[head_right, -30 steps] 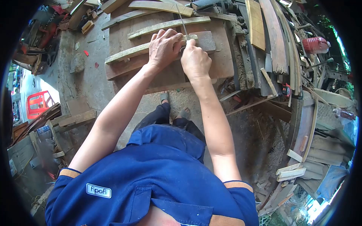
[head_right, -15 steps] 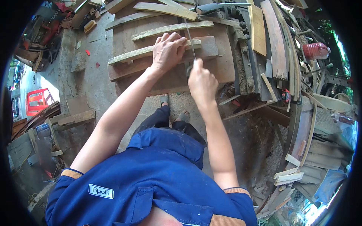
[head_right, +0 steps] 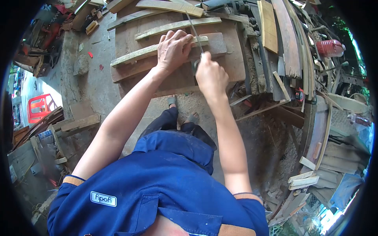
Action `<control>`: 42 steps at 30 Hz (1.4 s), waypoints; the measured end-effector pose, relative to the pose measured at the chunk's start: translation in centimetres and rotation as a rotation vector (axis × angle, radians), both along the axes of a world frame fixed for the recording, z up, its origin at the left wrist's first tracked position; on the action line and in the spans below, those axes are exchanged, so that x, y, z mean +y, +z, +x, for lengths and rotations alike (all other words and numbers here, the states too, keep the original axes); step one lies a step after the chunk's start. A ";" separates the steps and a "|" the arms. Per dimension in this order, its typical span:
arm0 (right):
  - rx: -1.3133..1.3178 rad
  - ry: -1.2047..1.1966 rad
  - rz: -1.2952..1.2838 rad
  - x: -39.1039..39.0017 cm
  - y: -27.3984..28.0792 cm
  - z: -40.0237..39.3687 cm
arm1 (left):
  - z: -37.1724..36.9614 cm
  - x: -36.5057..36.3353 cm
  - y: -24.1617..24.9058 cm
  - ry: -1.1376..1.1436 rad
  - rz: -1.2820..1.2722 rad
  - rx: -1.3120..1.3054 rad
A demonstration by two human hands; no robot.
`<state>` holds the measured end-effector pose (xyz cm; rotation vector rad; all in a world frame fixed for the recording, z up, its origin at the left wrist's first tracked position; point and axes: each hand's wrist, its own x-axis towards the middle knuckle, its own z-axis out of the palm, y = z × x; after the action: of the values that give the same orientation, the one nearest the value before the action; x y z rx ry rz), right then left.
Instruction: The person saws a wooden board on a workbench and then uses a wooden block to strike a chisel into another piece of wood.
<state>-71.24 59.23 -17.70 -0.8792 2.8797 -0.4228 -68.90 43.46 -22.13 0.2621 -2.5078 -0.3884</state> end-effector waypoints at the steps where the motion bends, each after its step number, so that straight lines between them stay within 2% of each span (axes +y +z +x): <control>1: 0.006 0.008 0.005 -1.0 -0.4 -1.0 | 0.0 0.0 0.0 -0.006 -0.002 0.001; 3: 0.035 -0.010 0.022 -2.3 -0.5 -1.4 | 0.0 0.0 0.0 0.000 -0.003 -0.006; 9: -0.053 -0.006 0.045 1.7 0.2 2.2 | 0.1 -0.2 0.1 -0.002 0.012 -0.004; 11: 0.057 0.007 -0.011 0.2 -0.7 0.3 | 0.0 -0.1 -0.1 -0.007 -0.005 -0.005; 15: 0.070 0.013 -0.022 -2.3 -1.3 -1.7 | 0.1 0.0 0.1 -0.003 -0.004 -0.001; 19: -0.050 0.007 0.047 1.9 0.2 2.3 | 0.1 0.1 0.3 0.013 0.007 -0.027; 25: -0.018 0.000 -0.058 -2.1 -1.3 -1.8 | -0.1 -0.1 0.1 0.007 -0.016 -0.023; 27: 0.052 0.012 -0.032 -1.4 -1.2 -1.0 | 0.1 -0.1 0.3 -0.006 0.000 -0.020; 31: -0.049 -0.003 0.071 1.6 0.0 2.2 | 0.1 0.0 0.3 0.019 0.008 -0.047; 37: 0.059 0.015 -0.019 -2.3 -0.9 -1.6 | 0.1 0.0 0.2 0.006 -0.003 -0.031; 42: -0.031 0.018 0.026 1.0 0.1 1.2 | 0.0 -0.1 0.2 0.018 -0.010 -0.009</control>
<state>-70.04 60.24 -17.58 -0.8859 2.8405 -0.3933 -68.91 43.37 -21.94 0.2823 -2.5137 -0.3688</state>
